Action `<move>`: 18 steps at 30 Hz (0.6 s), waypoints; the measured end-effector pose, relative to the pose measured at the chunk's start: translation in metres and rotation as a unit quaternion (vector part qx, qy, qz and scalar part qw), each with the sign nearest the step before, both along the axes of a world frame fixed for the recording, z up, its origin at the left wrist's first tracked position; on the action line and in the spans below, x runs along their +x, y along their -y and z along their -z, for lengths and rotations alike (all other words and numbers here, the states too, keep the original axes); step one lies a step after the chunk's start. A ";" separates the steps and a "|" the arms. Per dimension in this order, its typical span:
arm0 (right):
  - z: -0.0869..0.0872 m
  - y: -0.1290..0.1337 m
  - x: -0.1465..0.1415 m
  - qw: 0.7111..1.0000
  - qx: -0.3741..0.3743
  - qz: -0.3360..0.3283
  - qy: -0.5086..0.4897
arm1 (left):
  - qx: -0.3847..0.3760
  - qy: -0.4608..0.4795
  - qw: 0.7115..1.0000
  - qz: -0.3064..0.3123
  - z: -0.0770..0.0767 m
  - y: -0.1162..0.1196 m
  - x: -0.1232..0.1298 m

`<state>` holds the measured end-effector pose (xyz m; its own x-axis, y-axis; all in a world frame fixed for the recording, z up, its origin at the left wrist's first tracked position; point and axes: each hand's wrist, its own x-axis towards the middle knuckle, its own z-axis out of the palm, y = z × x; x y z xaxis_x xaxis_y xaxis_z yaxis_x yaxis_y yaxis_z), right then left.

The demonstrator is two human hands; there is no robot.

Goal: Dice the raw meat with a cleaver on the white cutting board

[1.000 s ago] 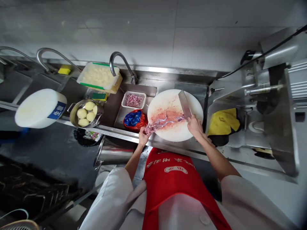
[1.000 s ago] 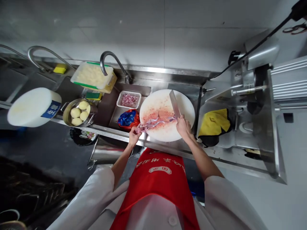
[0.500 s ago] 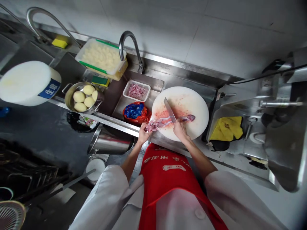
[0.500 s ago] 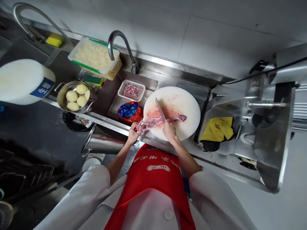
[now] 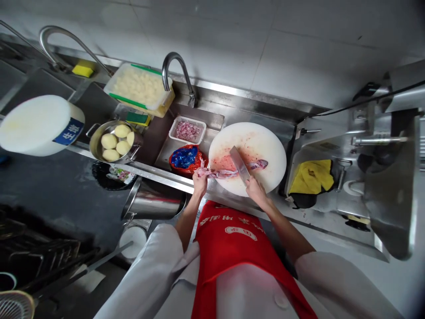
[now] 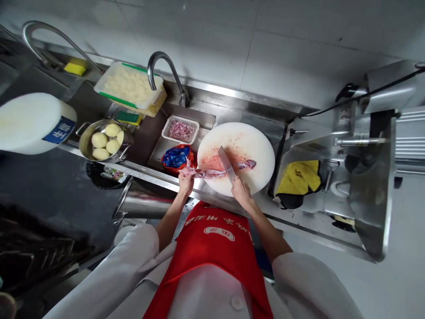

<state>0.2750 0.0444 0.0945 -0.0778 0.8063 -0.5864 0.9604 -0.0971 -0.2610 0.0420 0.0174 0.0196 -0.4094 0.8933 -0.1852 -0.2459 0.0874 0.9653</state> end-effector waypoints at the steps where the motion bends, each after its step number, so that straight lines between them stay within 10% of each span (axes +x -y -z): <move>1: 0.000 -0.007 -0.012 1.000 0.010 0.003 -0.010 | 0.002 -0.011 1.000 0.022 -0.005 -0.001 0.003; 6: -0.004 -0.049 -0.047 0.997 0.061 -0.022 -0.042 | 0.033 -0.081 0.993 0.080 -0.045 -0.021 0.014; 11: 0.001 -0.031 0.016 0.999 0.018 0.007 -0.036 | 0.099 -0.242 0.963 0.067 -0.088 -0.057 0.016; 18: 0.000 -0.036 0.092 0.995 0.040 0.090 0.030 | -0.134 -0.533 0.782 0.294 -0.041 -0.071 0.044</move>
